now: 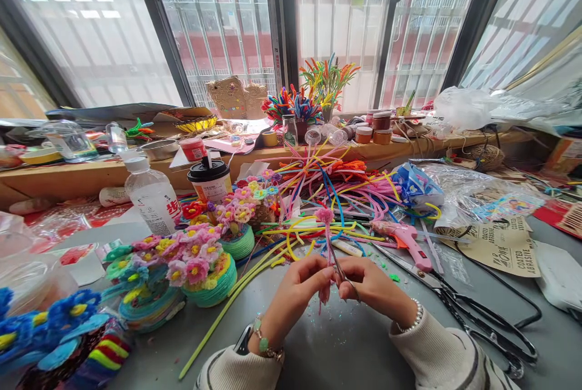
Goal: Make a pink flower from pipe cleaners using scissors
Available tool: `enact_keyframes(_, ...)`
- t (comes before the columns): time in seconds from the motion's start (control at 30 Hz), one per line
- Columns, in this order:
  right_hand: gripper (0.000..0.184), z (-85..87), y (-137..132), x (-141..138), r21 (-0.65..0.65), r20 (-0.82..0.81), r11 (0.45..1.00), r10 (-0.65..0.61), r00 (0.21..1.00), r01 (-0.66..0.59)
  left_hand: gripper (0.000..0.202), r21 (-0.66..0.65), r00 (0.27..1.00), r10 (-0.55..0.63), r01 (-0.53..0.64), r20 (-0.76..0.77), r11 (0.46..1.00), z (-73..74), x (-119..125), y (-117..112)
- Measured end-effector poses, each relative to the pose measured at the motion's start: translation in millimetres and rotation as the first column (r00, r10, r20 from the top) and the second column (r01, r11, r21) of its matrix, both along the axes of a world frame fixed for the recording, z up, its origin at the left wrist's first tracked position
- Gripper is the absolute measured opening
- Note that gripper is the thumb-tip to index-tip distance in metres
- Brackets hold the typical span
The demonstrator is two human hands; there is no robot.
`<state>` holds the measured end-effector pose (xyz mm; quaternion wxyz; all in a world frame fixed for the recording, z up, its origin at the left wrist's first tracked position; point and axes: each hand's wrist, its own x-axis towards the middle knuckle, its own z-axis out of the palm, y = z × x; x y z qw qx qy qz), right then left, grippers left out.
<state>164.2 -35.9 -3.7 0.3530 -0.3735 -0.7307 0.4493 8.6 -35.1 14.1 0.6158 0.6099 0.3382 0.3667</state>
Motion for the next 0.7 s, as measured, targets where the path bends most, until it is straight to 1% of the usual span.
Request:
enact_keyframes(0.2,0.056,-3.2,-0.1,-2.9,0.006,0.001,1.000,-0.016,1.000,0.016,0.019,0.009,0.996,0.072,-0.073,0.061,0.997,-0.7,1.8,0.6)
enact_keyframes(0.3,0.055,-5.6,-0.7,-5.0,-0.002,-0.014,1.000,0.008,1.000,-0.008,0.019,0.034,0.994,0.090,-0.092,0.055,0.995,-0.8,1.7,1.3)
enact_keyframes(0.5,0.060,-5.5,-3.5,-7.0,-0.005,-0.028,0.994,0.113,0.993,-0.113,0.020,0.048,0.995,0.089,-0.090,0.038,0.995,1.8,1.2,0.1)
enact_keyframes(0.7,0.064,-4.3,-3.2,-5.0,-0.009,0.000,0.990,0.142,0.990,-0.142,0.021,0.032,0.997,0.068,-0.069,0.033,0.997,2.9,1.9,-1.2)
